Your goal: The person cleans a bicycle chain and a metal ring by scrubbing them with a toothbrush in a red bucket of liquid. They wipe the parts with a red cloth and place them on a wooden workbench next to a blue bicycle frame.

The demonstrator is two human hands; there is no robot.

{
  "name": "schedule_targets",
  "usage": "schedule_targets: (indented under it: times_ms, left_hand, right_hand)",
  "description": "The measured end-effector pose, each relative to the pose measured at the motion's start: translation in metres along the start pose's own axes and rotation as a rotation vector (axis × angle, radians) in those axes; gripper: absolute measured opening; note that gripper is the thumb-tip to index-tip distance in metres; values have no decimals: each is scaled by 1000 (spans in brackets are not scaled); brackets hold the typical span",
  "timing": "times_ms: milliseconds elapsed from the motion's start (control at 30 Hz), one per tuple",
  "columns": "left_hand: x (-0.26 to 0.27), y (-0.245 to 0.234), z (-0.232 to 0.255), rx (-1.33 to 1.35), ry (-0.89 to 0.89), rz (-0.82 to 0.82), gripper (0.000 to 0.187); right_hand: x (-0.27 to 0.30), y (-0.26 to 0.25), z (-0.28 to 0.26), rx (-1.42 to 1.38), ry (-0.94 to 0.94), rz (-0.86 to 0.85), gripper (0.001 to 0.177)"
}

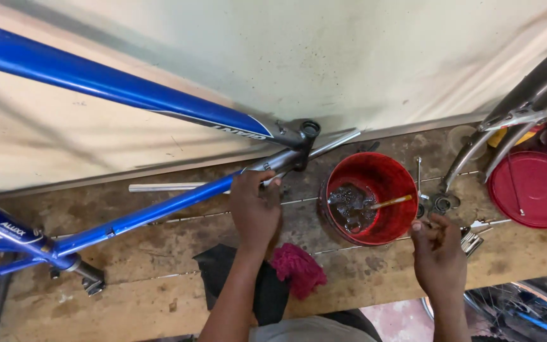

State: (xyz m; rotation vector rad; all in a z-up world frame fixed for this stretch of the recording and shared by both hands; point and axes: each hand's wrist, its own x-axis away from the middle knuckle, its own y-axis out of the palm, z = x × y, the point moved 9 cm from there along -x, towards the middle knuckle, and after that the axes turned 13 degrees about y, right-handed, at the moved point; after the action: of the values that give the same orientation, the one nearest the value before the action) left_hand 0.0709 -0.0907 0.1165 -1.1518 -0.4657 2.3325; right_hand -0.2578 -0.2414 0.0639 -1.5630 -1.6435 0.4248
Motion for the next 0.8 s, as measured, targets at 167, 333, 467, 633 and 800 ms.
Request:
schedule_targets:
  times_ms: [167, 333, 467, 633, 800]
  left_hand:
    - [44, 56, 2, 100, -43, -259, 20]
    - [87, 54, -27, -12, -277, -178, 34]
    - [93, 21, -40, -93, -277, 53, 28]
    - [86, 2, -62, -55, -307, 187, 42]
    - [88, 6, -85, 209, -572, 154, 75]
  right_hand:
    - [3, -9, -13, -64, -290, 185, 34]
    - [40, 14, -60, -98, -551, 79, 20]
    - [63, 39, -89, -133, -581, -75, 15]
    - [86, 78, -114, -177, -589, -272, 14]
    - [113, 126, -154, -192, -670, -460, 28]
